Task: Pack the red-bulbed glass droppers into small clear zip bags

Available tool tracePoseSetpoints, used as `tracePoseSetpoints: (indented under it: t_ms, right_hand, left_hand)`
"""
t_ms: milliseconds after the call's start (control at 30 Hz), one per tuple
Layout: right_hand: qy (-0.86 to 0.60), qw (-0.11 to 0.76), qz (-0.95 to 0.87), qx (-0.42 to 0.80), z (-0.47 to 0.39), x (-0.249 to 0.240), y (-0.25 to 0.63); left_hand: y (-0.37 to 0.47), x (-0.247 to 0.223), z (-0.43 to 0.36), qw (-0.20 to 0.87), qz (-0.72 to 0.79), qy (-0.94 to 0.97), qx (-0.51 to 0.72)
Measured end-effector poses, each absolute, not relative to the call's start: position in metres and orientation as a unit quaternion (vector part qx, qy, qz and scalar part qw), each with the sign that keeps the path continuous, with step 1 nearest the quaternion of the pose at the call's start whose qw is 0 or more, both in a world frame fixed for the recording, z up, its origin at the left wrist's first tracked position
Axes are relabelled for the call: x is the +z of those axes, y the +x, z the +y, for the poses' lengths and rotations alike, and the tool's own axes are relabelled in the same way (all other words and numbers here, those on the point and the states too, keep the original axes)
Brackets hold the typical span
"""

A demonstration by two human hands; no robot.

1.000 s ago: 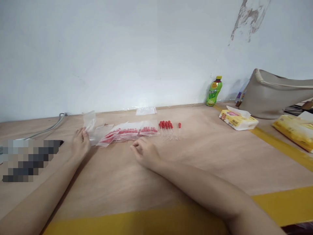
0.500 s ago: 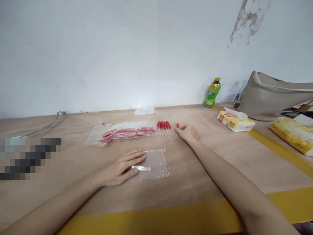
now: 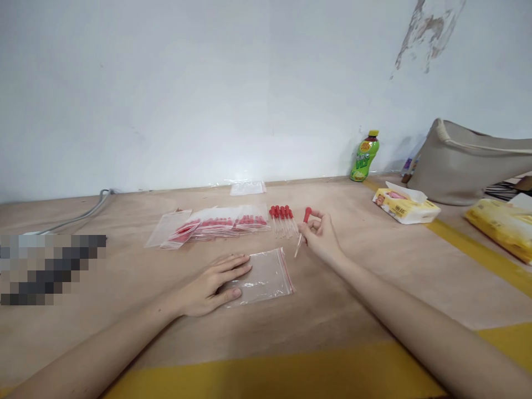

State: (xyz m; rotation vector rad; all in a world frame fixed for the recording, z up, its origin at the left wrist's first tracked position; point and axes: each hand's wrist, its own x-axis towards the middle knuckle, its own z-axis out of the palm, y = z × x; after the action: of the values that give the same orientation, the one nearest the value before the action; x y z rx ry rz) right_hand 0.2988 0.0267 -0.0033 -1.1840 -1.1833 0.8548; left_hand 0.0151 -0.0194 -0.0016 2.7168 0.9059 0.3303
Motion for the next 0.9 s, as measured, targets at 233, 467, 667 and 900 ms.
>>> tracePoseSetpoints:
  t_ms: [233,467,667,900]
  right_hand:
    - [-0.478,0.594,-0.492,0.42,0.004,-0.022,0.285]
    - [-0.446,0.548,-0.434,0.559,-0.002,-0.02,0.287]
    - [-0.405,0.418,-0.572,0.578,-0.002,-0.012,0.301]
    - [-0.334,0.347,-0.638,0.6,0.002,-0.008,0.299]
  left_hand:
    - [0.016,0.001,-0.021,0.128,0.32,0.934,0.094]
    - [0.015,-0.004,-0.019,0.123,0.336,0.927,0.109]
    - [0.015,-0.003,-0.02,0.13,0.352,0.919,0.119]
    - [0.016,0.0,-0.019,0.128,0.343,0.924,0.108]
